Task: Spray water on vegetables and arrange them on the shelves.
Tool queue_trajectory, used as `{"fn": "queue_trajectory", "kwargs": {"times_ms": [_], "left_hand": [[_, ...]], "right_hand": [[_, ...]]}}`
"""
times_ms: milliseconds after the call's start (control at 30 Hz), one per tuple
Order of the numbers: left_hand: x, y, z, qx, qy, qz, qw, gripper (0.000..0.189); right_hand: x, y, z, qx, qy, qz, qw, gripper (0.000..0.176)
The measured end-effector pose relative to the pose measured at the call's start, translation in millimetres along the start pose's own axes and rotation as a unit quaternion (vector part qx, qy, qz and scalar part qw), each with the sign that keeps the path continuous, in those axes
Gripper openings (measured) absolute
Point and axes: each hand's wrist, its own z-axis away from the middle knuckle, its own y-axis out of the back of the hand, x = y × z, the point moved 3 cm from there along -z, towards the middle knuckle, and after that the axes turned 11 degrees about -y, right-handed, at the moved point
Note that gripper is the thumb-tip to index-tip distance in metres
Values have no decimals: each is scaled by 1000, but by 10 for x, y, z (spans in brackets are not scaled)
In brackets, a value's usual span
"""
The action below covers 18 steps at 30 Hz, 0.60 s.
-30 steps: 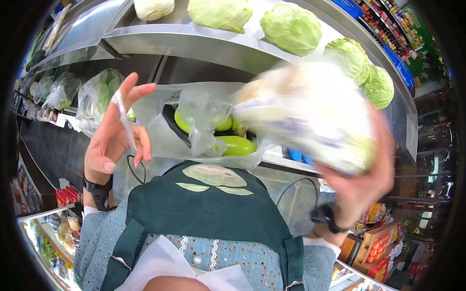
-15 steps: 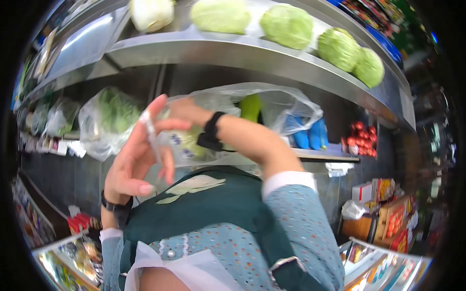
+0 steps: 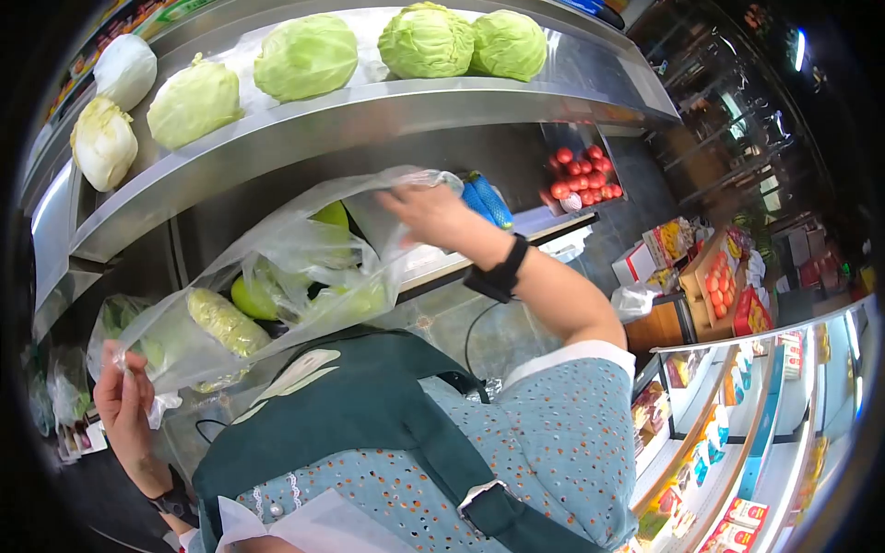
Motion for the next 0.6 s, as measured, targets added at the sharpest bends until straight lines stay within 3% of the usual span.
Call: {"fn": "queue_trajectory", "kwargs": {"times_ms": [33, 67, 100, 133, 167, 233, 300, 333, 400, 467, 533, 567, 600], "left_hand": [[44, 19, -26, -11, -21, -45, 999, 23], [50, 16, -56, -8, -13, -53, 998, 23], [63, -6, -124, -5, -46, -53, 998, 22], [100, -27, -187, -2, -80, -52, 995, 21], [143, -57, -220, 16, -66, -44, 997, 23], [125, -32, -267, 15, -87, -47, 995, 24], [74, 10, -289, 17, -96, -81, 992, 28], [83, 19, -315, 23, -143, -123, 982, 33], [57, -122, -412, 24, -198, -142, 970, 49], [-28, -533, -634, -132, -226, -49, 964, 61], [-403, -910, -766, -232, -232, -2, 945, 87], [-596, -1098, -794, -266, -175, 43, 947, 96], [-558, -1237, -846, -320, -75, 24, 944, 87]], "right_hand": [[159, -72, 109, -123, -19, 55, 991, 59], [237, 2, 295, 0, 46, 94, 995, 43], [226, 141, 406, -73, 52, 85, 992, 34], [206, 205, 489, -66, 62, 105, 990, 27], [114, 501, 575, 15, 128, 112, 985, 25], [-1, 901, 667, -183, 59, 54, 980, 26], [-66, 1317, 728, -90, 113, -10, 989, 30], [-156, 1414, 691, -87, 122, -14, 989, 30], [-451, 1610, 569, 9, 203, -119, 972, 34], [-715, 1684, 363, 83, 250, -175, 949, 33], [-1015, 1657, 108, 92, 306, -247, 915, 27], [-1204, 1588, -10, 99, 330, -303, 888, 25], [-1393, 1499, -138, 106, 352, -357, 859, 22]]}}
